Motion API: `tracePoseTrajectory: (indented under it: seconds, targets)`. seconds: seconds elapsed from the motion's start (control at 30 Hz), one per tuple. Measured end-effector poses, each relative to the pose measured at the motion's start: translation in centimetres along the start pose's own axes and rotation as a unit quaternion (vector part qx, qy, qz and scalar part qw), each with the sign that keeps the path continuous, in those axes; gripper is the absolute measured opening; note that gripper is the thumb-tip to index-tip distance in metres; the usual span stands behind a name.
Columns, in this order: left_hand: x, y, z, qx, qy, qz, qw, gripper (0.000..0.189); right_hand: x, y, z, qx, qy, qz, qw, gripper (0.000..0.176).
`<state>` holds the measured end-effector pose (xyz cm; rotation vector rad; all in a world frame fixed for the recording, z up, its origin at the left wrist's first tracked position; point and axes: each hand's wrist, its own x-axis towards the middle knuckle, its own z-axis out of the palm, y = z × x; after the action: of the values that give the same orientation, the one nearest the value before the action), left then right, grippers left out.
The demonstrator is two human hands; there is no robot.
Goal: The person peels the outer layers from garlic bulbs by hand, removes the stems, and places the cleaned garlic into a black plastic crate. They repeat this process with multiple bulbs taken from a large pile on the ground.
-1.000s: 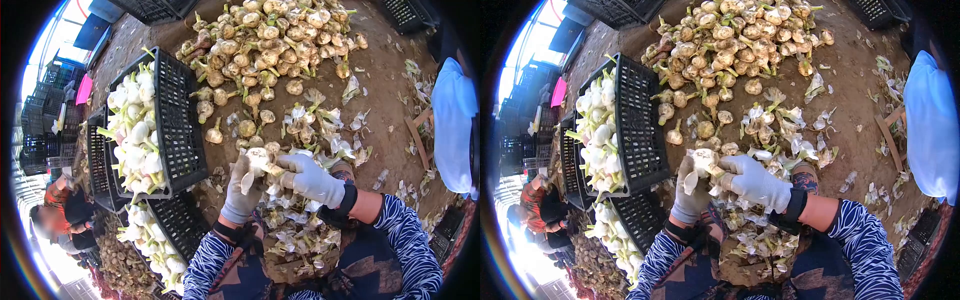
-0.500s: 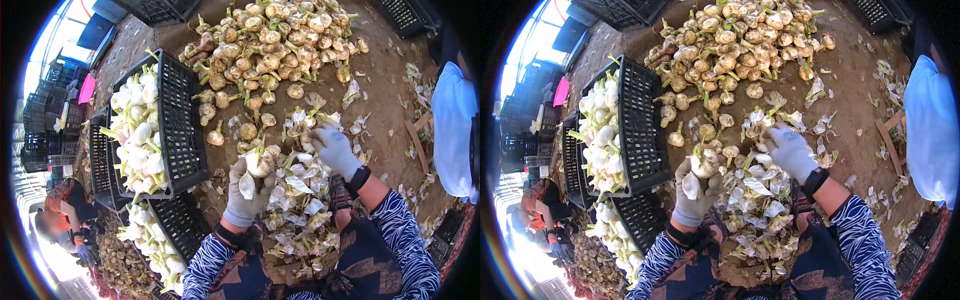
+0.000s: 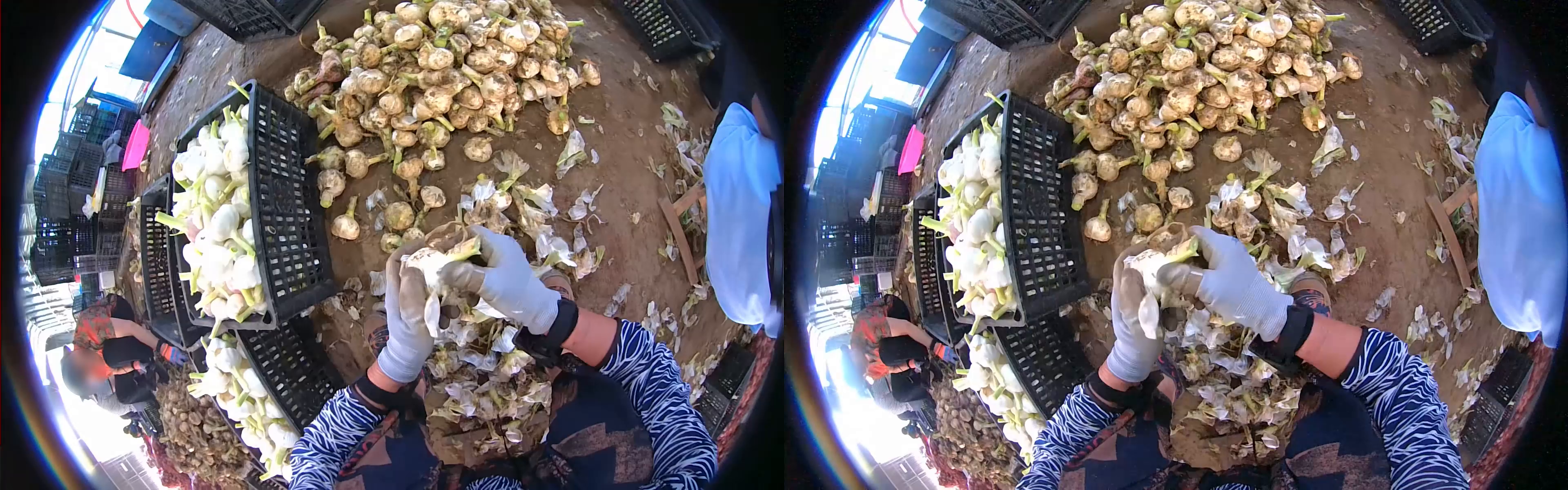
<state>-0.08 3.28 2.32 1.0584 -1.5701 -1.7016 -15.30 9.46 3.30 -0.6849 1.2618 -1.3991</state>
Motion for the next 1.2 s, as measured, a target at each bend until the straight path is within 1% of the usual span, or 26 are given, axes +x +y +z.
tracePoseTrajectory:
  seconds: [0.03, 0.07, 0.1, 0.13, 0.17, 0.2, 0.23, 0.3, 0.33, 0.4, 0.5, 0.57, 0.63, 0.67, 0.7, 0.77, 0.8, 0.83, 0.9, 0.97, 1.0, 1.03, 1.1, 1.13, 1.17, 1.2]
  targets:
    - [0.2, 0.0, -0.2, 0.074, -0.031, 0.037, 0.996, 0.047, 0.1, -0.3, -0.2, -0.007, -0.019, 0.021, 1.000, 0.037]
    - [-0.3, 0.5, -0.3, -0.015, -0.050, -0.026, 0.998, 0.045, 0.2, 0.1, -0.3, -0.008, -0.013, -0.002, 1.000, 0.028]
    - [-0.3, 0.5, -0.5, -0.016, -0.049, -0.026, 0.998, 0.045, 0.2, 0.0, -0.5, -0.009, -0.013, -0.002, 1.000, 0.028]
    - [-0.2, 0.5, -0.7, -0.169, -0.073, -0.119, 0.976, 0.046, 0.1, -0.3, -0.7, 0.027, -0.030, 0.051, 0.998, 0.027]
    - [-0.1, 0.5, -0.8, -0.317, -0.094, -0.209, 0.920, 0.047, 0.1, -0.5, -0.9, 0.062, -0.046, 0.104, 0.992, 0.026]
    - [0.1, 0.6, -0.7, -0.340, -0.082, -0.229, 0.908, 0.050, 0.3, -0.4, -1.2, 0.033, -0.054, 0.085, 0.994, 0.026]
    - [0.2, 0.6, -0.8, -0.340, -0.083, -0.229, 0.908, 0.050, 0.5, -0.5, -1.5, 0.033, -0.054, 0.085, 0.994, 0.026]
    - [0.4, 0.5, -0.9, -0.171, -0.135, -0.107, 0.970, 0.055, 0.8, -0.8, -1.8, 0.082, -0.052, 0.134, 0.986, 0.030]
    - [0.6, 0.1, -1.0, -0.171, -0.136, -0.107, 0.970, 0.055, 0.8, -1.2, -1.7, 0.083, -0.051, 0.133, 0.986, 0.030]
    - [1.2, -0.8, -0.6, -0.239, -0.040, -0.172, 0.955, 0.054, 1.0, -2.1, -1.2, -0.001, -0.080, 0.002, 0.997, 0.035]
    - [1.5, -0.2, 0.0, -0.226, -0.054, -0.126, 0.965, 0.050, 1.4, -1.1, -0.6, 0.003, -0.038, 0.026, 0.999, 0.041]
    - [1.4, -1.0, -1.3, -0.182, -0.090, -0.147, 0.968, 0.051, 1.5, -1.1, -0.7, 0.025, -0.041, 0.037, 0.998, 0.040]
    - [1.0, 1.2, -0.8, -0.244, -0.102, -0.183, 0.947, 0.056, 1.6, -0.2, -1.2, 0.015, -0.051, 0.071, 0.996, 0.035]
    - [0.9, 0.9, -1.2, -0.268, -0.078, -0.258, 0.925, 0.068, 1.6, 0.2, -1.4, 0.013, -0.053, 0.066, 0.996, 0.029]
    - [1.2, 1.1, -1.7, -0.269, -0.077, -0.258, 0.925, 0.068, 1.6, -0.2, -1.6, 0.012, -0.055, 0.067, 0.996, 0.029]
    - [1.7, 1.5, -2.4, -0.043, -0.149, -0.189, 0.970, 0.064, 1.5, -1.2, -1.8, 0.027, -0.059, 0.104, 0.992, 0.025]
    - [1.8, 1.4, -2.2, 0.080, -0.149, -0.184, 0.968, 0.056, 1.5, -1.1, -1.9, 0.026, -0.059, 0.104, 0.992, 0.025]
    - [1.8, 1.2, -2.2, 0.080, -0.149, -0.184, 0.968, 0.056, 1.5, -1.0, -2.0, 0.029, -0.061, 0.109, 0.992, 0.025]
    - [2.0, 0.5, -2.3, 0.019, -0.166, -0.148, 0.975, 0.061, 1.5, -1.2, -1.9, 0.031, -0.064, 0.112, 0.991, 0.024]
    - [2.0, -0.3, -2.2, -0.042, -0.185, -0.114, 0.975, 0.069, 1.1, -1.6, -1.6, -0.093, -0.039, -0.002, 0.995, 0.024]
    - [2.0, -0.2, -2.0, -0.073, -0.195, -0.096, 0.973, 0.073, 0.9, -0.9, -1.4, -0.116, -0.012, -0.017, 0.993, 0.022]
    - [2.0, 0.2, -1.8, -0.073, -0.195, -0.096, 0.973, 0.073, 0.7, -0.7, -1.4, -0.116, -0.011, -0.016, 0.993, 0.022]
    - [2.1, 1.3, -1.1, 0.002, -0.173, -0.061, 0.983, 0.077, 0.6, -0.6, -1.2, -0.214, 0.046, -0.001, 0.976, 0.018]
    - [2.1, 0.6, 0.0, -0.274, -0.084, -0.168, 0.943, 0.077, 0.6, -0.6, -1.1, -0.213, 0.047, -0.003, 0.976, 0.018]
    - [2.2, 0.2, 0.7, -0.272, -0.086, -0.168, 0.943, 0.077, 0.5, -0.5, -1.0, -0.092, 0.051, 0.027, 0.994, 0.017]
    - [2.4, -0.1, 1.2, -0.050, -0.045, 0.056, 0.996, 0.077, 0.3, -0.5, -0.8, 0.031, 0.054, 0.056, 0.996, 0.016]
